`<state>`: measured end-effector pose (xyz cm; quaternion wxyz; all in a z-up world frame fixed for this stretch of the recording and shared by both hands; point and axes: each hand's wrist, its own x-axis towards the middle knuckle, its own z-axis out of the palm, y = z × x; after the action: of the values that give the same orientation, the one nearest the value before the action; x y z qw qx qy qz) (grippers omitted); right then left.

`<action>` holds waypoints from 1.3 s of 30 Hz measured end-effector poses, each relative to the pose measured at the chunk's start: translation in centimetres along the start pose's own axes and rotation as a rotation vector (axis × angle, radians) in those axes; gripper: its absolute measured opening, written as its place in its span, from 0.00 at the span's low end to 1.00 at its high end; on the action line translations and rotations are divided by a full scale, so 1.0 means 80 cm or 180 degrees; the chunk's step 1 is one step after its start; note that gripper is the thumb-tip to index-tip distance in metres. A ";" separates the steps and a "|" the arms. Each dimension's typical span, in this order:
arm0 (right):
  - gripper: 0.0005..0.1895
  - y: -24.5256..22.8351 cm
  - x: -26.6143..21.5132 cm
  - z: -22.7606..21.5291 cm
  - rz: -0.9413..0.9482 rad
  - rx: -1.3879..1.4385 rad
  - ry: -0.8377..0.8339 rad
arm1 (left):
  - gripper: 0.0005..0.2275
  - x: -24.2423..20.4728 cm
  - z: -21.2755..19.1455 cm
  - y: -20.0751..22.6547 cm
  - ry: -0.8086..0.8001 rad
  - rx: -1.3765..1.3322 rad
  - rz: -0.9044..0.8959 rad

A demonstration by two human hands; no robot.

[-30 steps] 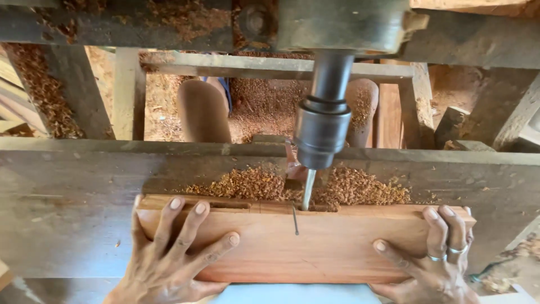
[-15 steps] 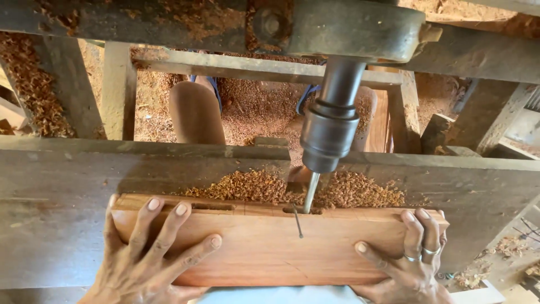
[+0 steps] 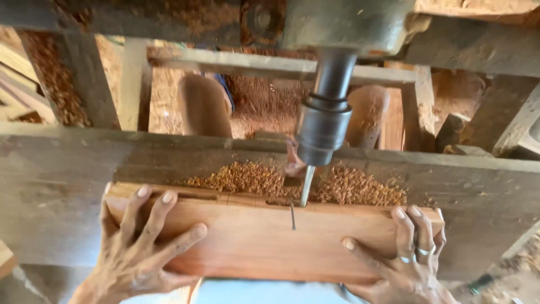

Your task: Using a drill press or mortising machine to cut rectangular holes (mortises) into a wooden plank.

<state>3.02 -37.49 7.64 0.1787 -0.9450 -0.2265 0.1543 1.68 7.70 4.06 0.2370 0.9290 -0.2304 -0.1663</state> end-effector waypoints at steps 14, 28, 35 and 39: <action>0.41 0.057 -0.023 -0.024 0.0175 0.0023 -0.0009 | 0.47 0.038 0.029 0.042 -0.0007 0.0097 0.0268; 0.46 -0.006 -0.006 0.005 0.0080 0.0169 -0.0038 | 0.51 -0.018 0.016 0.000 0.0133 0.0037 0.0069; 0.54 0.019 -0.022 -0.026 0.0206 0.0069 -0.0071 | 0.48 0.016 0.019 0.034 0.0072 -0.0130 0.0361; 0.48 0.011 -0.013 -0.016 0.0168 0.0069 0.0006 | 0.50 0.012 0.006 0.024 0.0024 -0.0095 0.0132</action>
<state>2.93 -39.09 8.67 0.1850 -0.9488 -0.1996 0.1605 1.57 5.51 4.46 0.2551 0.9210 -0.2462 -0.1613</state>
